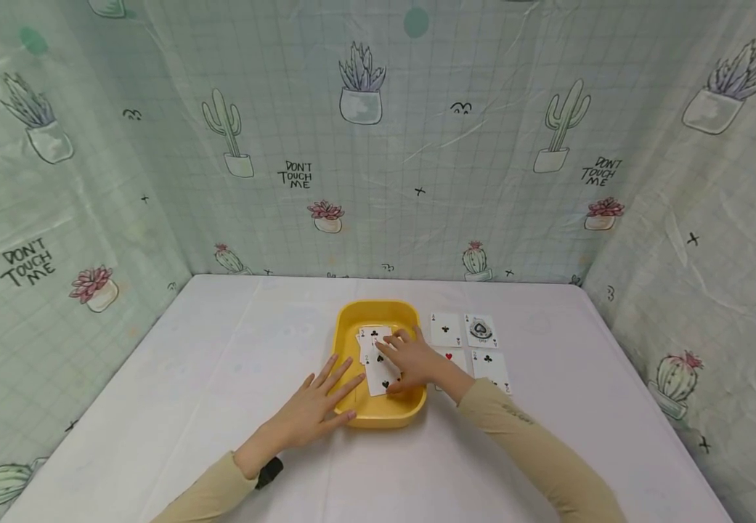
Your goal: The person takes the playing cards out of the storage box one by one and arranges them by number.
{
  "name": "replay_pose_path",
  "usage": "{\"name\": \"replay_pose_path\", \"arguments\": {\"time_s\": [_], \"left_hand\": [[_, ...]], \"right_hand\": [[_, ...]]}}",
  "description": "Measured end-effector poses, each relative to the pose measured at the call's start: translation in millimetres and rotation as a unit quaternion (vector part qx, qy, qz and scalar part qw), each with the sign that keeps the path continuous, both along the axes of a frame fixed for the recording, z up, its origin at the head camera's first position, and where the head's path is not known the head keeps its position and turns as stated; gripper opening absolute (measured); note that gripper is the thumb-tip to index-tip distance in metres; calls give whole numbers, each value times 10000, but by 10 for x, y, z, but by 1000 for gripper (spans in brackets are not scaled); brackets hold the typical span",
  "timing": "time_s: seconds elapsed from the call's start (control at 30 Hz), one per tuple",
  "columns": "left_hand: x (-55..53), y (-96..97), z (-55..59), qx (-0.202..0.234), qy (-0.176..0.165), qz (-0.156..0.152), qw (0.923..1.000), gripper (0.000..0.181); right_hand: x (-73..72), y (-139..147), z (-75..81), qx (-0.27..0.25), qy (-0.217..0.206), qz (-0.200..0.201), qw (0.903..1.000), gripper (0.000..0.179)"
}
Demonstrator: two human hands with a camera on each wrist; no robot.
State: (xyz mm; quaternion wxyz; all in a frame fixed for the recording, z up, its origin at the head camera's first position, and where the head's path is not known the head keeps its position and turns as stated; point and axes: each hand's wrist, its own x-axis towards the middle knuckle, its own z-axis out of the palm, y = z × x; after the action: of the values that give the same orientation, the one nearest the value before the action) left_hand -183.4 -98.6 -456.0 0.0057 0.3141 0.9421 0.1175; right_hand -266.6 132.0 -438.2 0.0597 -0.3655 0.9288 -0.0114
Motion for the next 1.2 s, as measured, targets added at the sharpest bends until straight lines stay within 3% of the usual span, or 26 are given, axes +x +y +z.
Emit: {"name": "replay_pose_path", "arguments": {"time_s": [0.73,1.2], "left_hand": [[28,8,-3,1,-28,38,10000,58],[18,6,10,87,-55,36,9999,57]], "right_hand": [[-62,-125,-118,790,194,-1,9967,91],[-97,-147,-106,903,241,-28,9956,93]]}}
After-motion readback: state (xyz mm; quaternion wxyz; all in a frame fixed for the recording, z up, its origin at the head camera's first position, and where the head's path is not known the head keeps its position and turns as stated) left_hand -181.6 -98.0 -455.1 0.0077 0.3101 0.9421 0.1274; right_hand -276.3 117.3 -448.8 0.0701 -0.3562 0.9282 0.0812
